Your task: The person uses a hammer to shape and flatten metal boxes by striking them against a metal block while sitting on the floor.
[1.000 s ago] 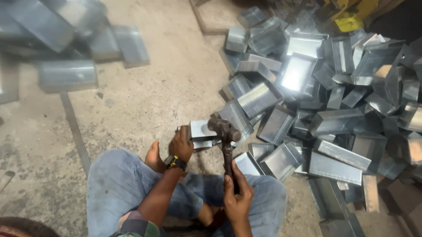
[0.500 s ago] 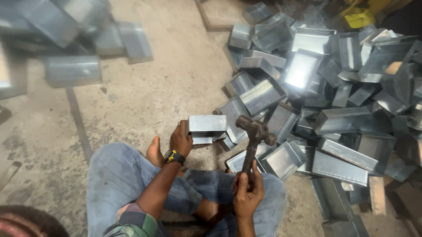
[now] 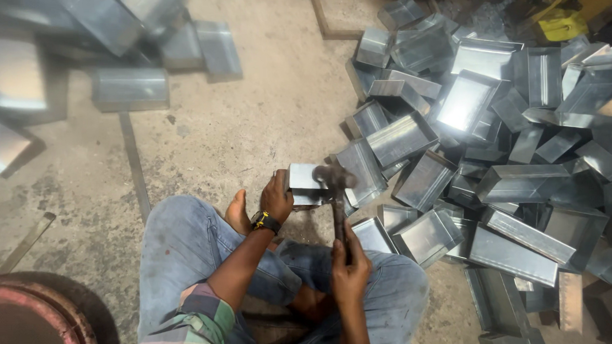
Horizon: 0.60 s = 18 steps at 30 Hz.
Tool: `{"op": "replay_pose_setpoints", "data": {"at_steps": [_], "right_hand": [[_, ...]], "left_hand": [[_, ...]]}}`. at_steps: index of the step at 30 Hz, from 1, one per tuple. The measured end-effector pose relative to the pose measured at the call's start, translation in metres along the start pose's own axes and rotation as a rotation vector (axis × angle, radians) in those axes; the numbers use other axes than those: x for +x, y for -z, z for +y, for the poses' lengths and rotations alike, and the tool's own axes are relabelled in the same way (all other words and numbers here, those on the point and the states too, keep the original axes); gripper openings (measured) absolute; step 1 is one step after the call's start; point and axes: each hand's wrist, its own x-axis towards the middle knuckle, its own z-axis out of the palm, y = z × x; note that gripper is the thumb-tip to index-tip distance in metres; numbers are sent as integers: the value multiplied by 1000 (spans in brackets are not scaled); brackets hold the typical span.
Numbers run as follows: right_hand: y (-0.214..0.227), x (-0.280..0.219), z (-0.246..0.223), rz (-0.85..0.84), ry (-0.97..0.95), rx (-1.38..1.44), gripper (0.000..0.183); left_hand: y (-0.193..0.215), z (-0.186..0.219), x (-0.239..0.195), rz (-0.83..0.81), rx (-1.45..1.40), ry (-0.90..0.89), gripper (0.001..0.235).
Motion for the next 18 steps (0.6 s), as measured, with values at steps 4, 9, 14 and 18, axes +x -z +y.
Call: {"op": "replay_pose_setpoints", "data": {"at_steps": [4, 9, 14, 18], "right_hand": [[9, 10, -2, 153, -141, 308, 50], [22, -6, 9, 89, -148, 704, 38], [10, -5, 24, 71, -402, 646, 30], [3, 0, 27, 93, -425, 569, 29]], "left_hand": [[23, 28, 23, 87, 135, -170, 45], [29, 75, 37, -254, 541, -305, 35], [25, 82, 27, -56, 635, -212, 49], [42, 21, 13, 143, 306, 83, 60]]}}
